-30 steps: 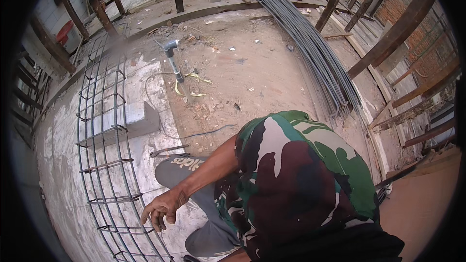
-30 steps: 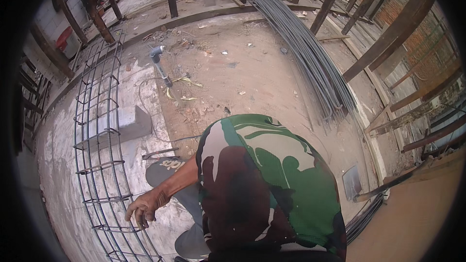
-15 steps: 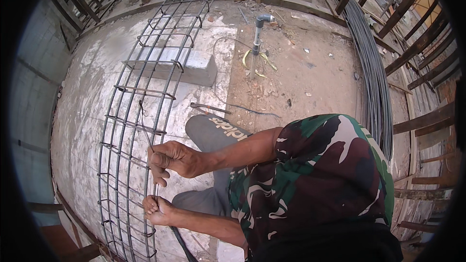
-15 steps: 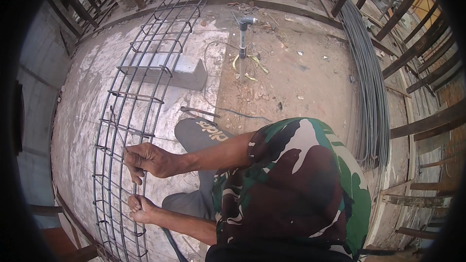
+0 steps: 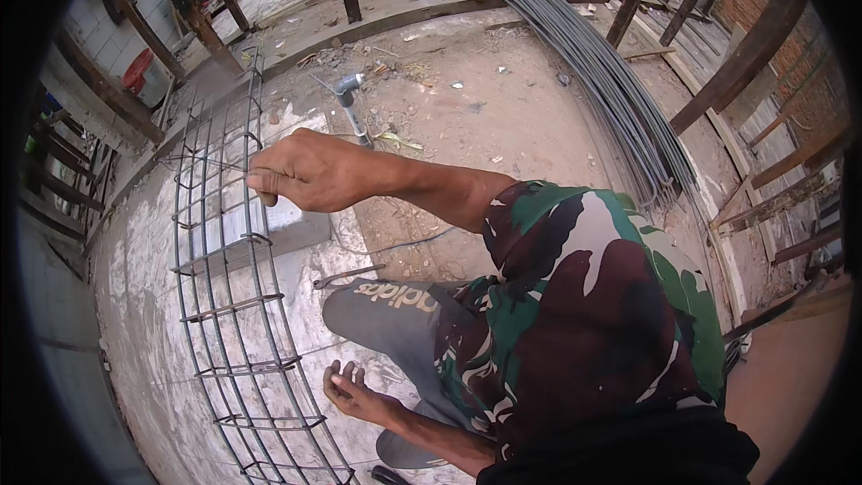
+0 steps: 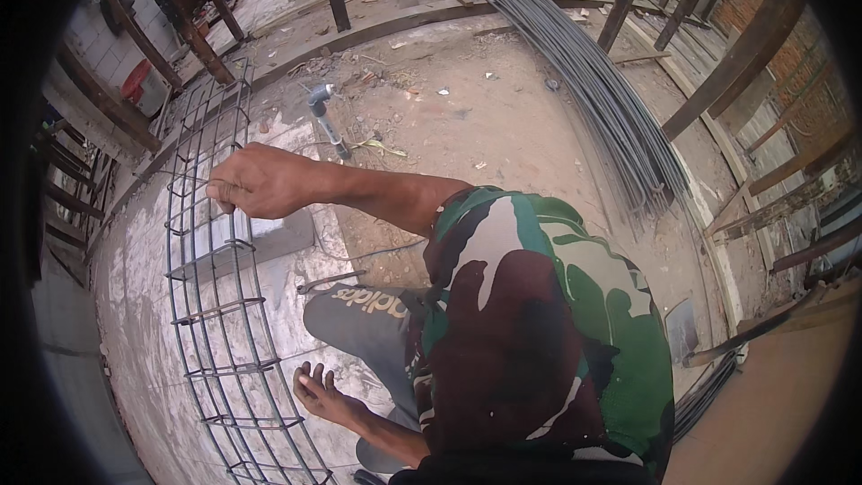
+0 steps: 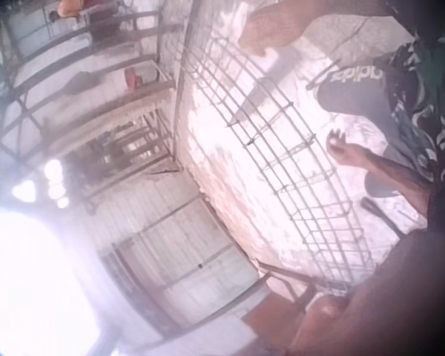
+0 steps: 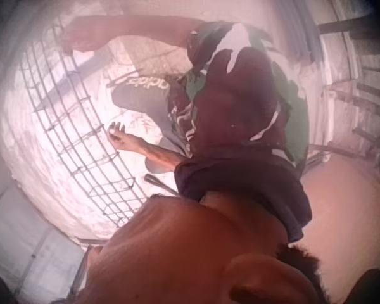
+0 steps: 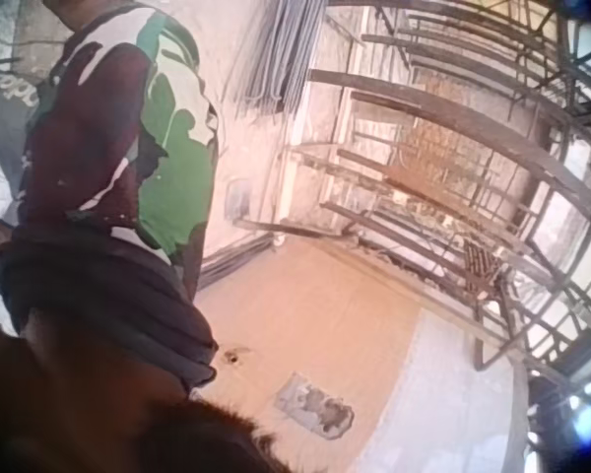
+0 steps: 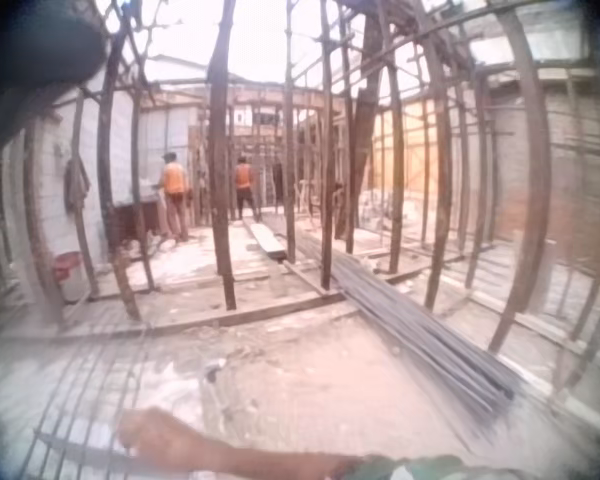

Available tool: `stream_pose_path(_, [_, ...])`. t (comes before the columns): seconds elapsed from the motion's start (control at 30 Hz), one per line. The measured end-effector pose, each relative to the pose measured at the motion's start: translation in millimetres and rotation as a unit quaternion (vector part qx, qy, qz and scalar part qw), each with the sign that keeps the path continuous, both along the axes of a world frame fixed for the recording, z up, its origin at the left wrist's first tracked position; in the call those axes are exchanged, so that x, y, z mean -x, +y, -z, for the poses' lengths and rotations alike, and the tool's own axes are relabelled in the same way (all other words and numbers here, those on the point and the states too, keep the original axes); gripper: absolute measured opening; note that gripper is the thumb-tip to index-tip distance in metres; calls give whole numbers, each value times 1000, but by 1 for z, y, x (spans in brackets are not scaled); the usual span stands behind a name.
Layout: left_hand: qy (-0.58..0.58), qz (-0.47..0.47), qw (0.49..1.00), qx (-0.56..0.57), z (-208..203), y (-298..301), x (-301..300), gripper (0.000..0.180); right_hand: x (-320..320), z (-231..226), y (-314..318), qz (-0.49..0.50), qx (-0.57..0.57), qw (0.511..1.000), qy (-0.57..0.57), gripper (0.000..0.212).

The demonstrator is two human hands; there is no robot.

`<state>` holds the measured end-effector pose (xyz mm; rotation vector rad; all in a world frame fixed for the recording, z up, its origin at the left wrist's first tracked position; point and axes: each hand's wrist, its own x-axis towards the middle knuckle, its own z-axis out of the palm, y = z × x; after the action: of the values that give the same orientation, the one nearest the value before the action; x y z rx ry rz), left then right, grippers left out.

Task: The person secures rebar mesh for a concrete structure by twisting wire around the intersections using pliers.

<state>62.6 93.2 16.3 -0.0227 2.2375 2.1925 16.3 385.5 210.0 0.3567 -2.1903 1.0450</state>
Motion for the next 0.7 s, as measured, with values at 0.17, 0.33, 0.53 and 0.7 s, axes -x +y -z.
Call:
stream_pose_path(0.17, [219,-13,936,275,-38,-49,115,35,81,138,-63,22,90,972,-216,31])
stream_pose_path(0.33, [150,111,885,426,4,-60,238,48,133,192,-120,-5,116,975,-189,44])
stream_pose_path(0.53, [-177,114,972,109,31,-17,257,53,164,234,-138,-65,73,965,-242,50])
stream_pose_path(0.7, [-191,163,962,104,24,-15,258,44,171,248,-145,-38,103,976,-189,43])
